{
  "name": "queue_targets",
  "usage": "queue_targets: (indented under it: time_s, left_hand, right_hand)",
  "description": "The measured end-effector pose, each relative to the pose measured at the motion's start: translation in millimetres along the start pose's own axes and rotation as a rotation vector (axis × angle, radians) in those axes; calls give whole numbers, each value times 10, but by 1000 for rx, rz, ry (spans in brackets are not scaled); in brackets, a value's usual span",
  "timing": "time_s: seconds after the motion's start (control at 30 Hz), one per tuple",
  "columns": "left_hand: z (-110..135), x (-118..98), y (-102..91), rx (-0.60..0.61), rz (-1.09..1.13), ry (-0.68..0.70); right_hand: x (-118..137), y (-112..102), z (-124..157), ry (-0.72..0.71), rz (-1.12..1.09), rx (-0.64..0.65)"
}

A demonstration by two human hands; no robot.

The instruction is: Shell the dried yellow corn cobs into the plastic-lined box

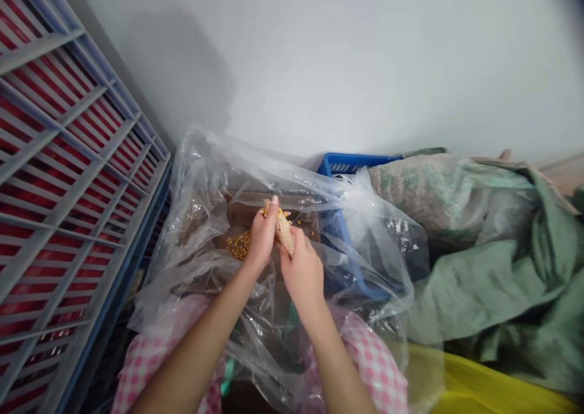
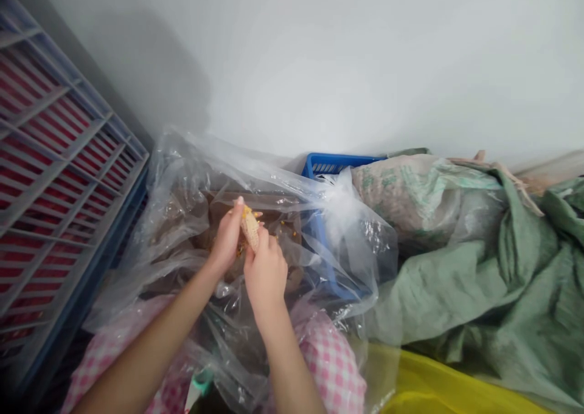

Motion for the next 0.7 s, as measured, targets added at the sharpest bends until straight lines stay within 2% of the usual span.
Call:
queue_targets:
  time_s: [0.2,0.33,0.43,0.5,0.57,0.63,0.7]
  left_hand:
    - [-33,10,-62,-124,-207,103]
    - [-10,-49,-146,-221,-306,208]
    - [21,-100,-156,-227,-366,286]
    - [-6,-79,-138,-168,-345,257]
    - [-68,-27,-144,-117,-251,161]
    - [-121,5,-176,-110,-141,72]
    - [-138,-14,-197,-102,-69,50]
  right_hand:
    - [35,48,17,-15,107,43]
    - [22,61,29,-8,58,34]
    - [2,47,25,4,-23,-9]
    - [-14,29,14,15,-53,-41]
    - [-29,14,-1,23,-46,-56]
    - [-37,4,-13,18,-9,-61]
    - [-33,-1,-20,2,38,-57]
Point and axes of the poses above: each hand's wrist, its own z-axis away from the middle knuckle, its own y-axis out of the palm, x = y × z, the point moved 6 cm from there along -z, towards the middle knuckle, and after that the axes turned 15 degrees about -y, right-handed, at the moved point
